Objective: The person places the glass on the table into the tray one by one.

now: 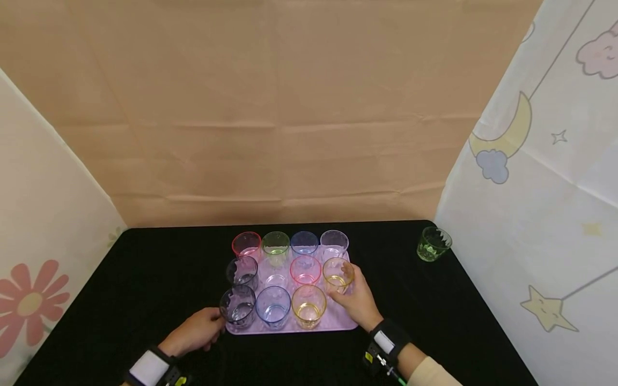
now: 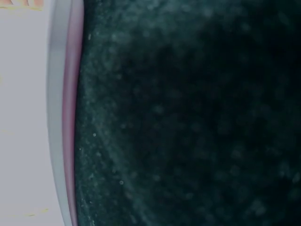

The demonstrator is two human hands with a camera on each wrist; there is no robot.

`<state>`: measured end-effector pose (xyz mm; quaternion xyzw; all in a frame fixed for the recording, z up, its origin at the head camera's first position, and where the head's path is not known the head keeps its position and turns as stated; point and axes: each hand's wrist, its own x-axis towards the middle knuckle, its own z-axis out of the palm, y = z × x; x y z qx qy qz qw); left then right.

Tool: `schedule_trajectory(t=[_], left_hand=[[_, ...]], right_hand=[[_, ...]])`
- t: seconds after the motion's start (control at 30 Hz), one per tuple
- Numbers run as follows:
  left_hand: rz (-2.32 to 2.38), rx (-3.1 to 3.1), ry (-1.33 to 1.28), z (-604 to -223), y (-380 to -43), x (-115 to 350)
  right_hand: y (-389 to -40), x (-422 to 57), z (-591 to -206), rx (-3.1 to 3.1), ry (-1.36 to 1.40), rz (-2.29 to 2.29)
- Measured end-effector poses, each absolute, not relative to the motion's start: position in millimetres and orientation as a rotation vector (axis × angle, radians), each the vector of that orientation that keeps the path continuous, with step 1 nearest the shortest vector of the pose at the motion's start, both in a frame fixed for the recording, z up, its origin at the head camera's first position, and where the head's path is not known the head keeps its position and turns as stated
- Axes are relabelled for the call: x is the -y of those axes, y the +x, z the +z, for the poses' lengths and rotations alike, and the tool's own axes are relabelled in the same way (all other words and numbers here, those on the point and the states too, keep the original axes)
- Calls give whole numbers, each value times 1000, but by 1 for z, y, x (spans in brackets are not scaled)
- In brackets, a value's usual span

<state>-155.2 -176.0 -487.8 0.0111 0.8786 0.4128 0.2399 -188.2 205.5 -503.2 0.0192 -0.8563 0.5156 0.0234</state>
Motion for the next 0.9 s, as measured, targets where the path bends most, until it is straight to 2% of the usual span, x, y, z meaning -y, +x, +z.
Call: schedule_trajectory(t=[0.5,0.73,0.9], left_hand=[[1154,-2410,56,-491,-155,177],[1150,-2425,46,-490,-154,176],[1162,-2423,54,-490,-155,176]], right_hand=[[-186,-211,-504,2706,49,1587],[-174,-223,-485,2658,159,1460],[-174,-247,-464,2528,10,1469]])
